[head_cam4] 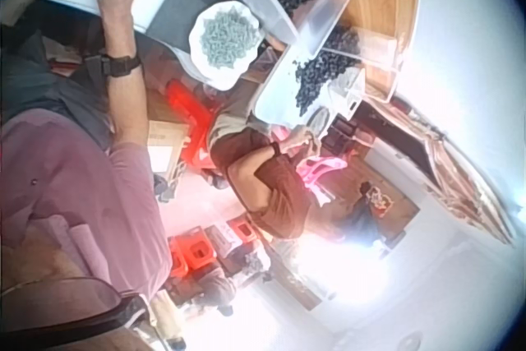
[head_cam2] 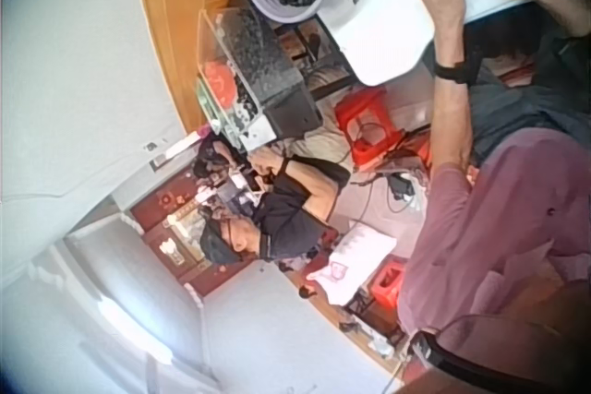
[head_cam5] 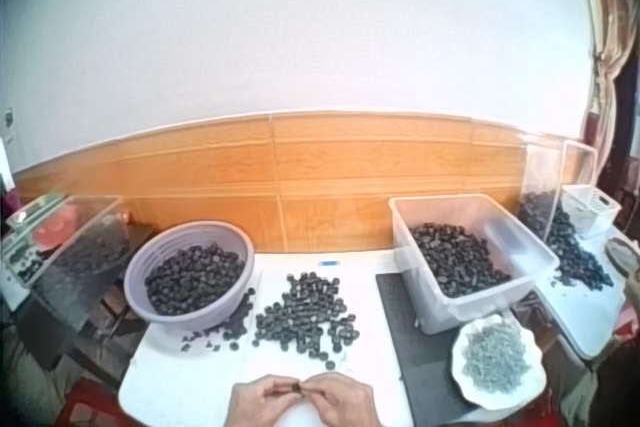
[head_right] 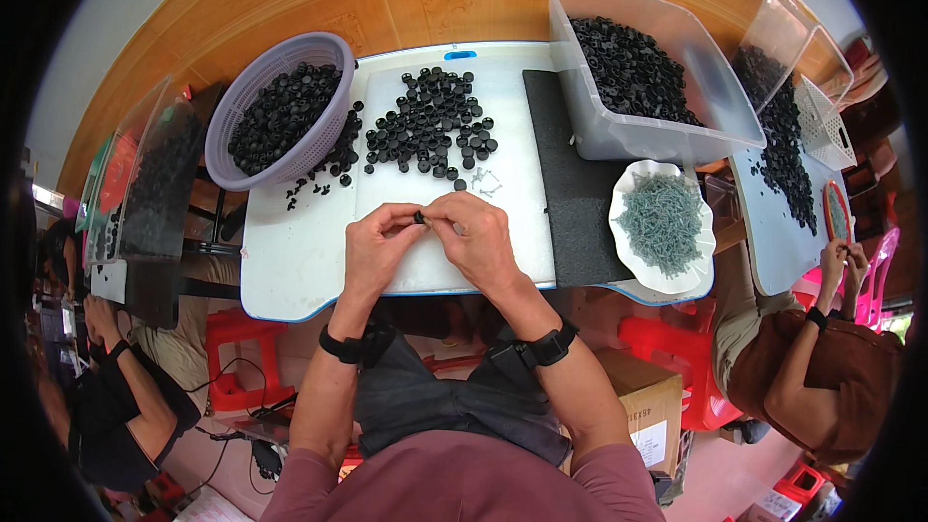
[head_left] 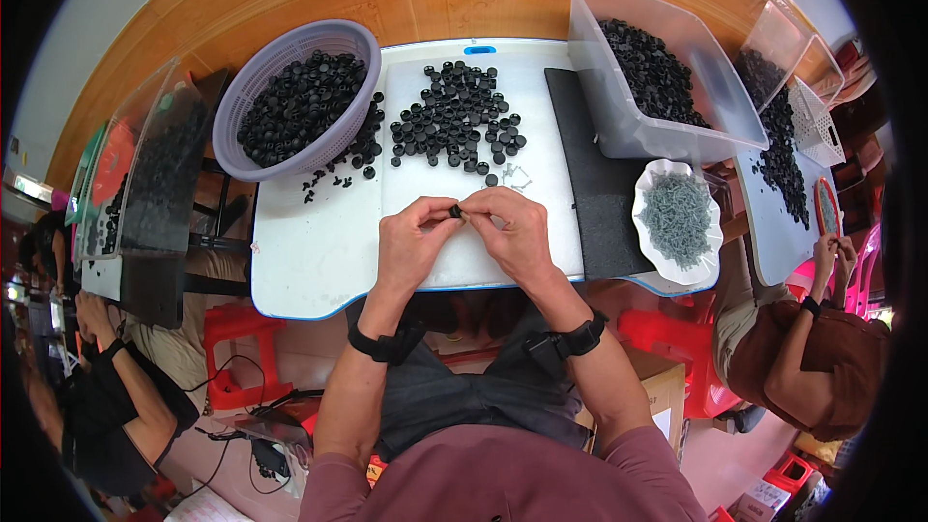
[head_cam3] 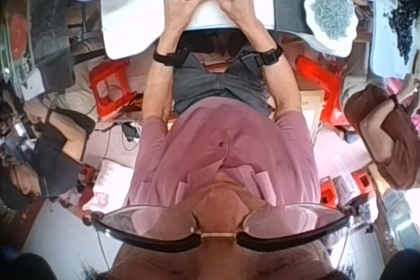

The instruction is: Manual assembly of small plastic components at a workshop table.

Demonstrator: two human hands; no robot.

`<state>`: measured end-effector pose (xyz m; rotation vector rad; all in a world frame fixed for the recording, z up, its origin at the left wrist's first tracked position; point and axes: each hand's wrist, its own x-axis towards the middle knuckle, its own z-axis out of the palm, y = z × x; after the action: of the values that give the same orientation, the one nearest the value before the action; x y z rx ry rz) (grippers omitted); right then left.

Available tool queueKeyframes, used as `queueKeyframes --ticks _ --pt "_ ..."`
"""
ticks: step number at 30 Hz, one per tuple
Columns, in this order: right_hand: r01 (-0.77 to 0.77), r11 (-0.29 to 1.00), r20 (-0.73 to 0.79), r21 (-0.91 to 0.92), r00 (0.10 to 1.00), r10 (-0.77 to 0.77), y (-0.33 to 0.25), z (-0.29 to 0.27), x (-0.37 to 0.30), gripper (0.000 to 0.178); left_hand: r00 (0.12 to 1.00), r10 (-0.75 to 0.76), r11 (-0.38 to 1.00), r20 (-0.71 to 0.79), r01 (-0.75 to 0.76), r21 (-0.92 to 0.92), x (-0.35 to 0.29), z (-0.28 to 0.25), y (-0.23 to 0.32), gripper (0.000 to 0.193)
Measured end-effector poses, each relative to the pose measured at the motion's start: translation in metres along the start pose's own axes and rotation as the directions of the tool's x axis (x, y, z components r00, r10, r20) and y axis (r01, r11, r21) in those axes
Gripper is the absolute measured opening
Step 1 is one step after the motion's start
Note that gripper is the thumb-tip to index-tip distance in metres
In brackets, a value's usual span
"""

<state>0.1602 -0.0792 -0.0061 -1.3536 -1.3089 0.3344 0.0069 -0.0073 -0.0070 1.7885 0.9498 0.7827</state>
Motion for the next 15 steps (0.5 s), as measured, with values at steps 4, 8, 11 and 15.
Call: queueKeyframes --ticks 4,8,11,15 --pt "0.003 1.0 -0.008 0.001 1.0 -0.003 0.0018 0.0008 -0.0005 0.012 0.999 0.027 0.998 -0.03 -0.025 0.063 -0.0015 0.0019 0.0047 0.026" --pt "-0.005 1.0 -0.008 -0.002 1.0 0.005 0.0017 0.0019 -0.0005 0.012 0.996 0.063 0.997 -0.061 -0.06 0.043 0.0003 0.0032 -0.0034 0.025" --pt "0.014 1.0 -0.002 -0.025 1.0 -0.014 0.0001 0.0027 -0.0011 0.012 0.998 0.037 0.999 -0.048 -0.036 0.025 0.001 0.0011 -0.0025 0.025" --pt "0.108 0.99 0.006 -0.088 0.994 -0.108 -0.0011 0.0036 -0.0028 0.013 0.997 -0.075 0.997 0.003 0.075 0.006 0.0021 -0.0018 0.0053 0.027"
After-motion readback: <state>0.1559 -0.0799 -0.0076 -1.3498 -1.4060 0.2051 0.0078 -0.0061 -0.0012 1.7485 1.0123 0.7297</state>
